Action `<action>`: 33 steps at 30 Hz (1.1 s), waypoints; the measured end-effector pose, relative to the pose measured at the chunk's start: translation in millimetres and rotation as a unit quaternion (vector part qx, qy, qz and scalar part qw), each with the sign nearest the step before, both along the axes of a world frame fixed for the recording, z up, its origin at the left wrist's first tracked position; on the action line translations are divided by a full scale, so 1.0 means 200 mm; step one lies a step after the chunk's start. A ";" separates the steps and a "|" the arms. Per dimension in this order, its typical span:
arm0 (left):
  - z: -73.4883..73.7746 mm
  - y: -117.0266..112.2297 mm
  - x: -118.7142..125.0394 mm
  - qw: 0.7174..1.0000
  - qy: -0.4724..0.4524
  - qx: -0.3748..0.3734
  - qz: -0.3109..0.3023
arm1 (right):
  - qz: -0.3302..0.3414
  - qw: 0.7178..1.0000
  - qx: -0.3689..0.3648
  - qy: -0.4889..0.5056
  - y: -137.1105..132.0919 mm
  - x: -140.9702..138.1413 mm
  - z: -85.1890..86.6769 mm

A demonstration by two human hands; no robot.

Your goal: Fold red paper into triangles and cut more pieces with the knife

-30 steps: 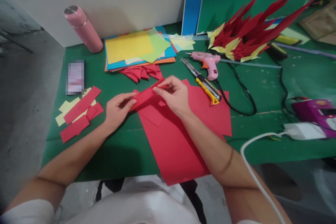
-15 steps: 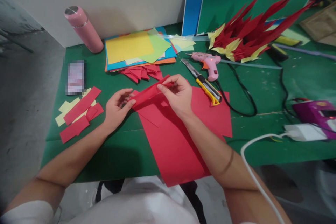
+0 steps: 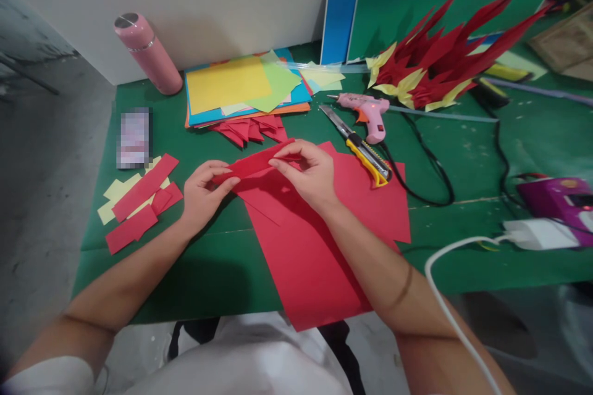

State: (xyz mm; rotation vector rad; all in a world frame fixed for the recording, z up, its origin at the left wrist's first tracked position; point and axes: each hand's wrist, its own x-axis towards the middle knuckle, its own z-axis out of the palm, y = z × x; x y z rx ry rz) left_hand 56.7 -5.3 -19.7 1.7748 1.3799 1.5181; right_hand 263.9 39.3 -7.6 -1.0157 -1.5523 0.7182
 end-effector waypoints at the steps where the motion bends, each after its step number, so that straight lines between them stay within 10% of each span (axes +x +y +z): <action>1: 0.00 0.00 0.00 1.000 -0.001 0.003 0.006 | -0.005 1.000 -0.006 0.000 0.00 0.00 0.00; 26: -0.01 -0.02 0.03 0.991 -0.121 -0.046 0.045 | -0.005 0.993 -0.102 0.066 0.01 -0.01 -0.01; 33: 0.04 -0.04 0.02 0.999 0.018 -0.016 -0.045 | 0.029 0.997 -0.064 0.028 -0.01 -0.02 0.00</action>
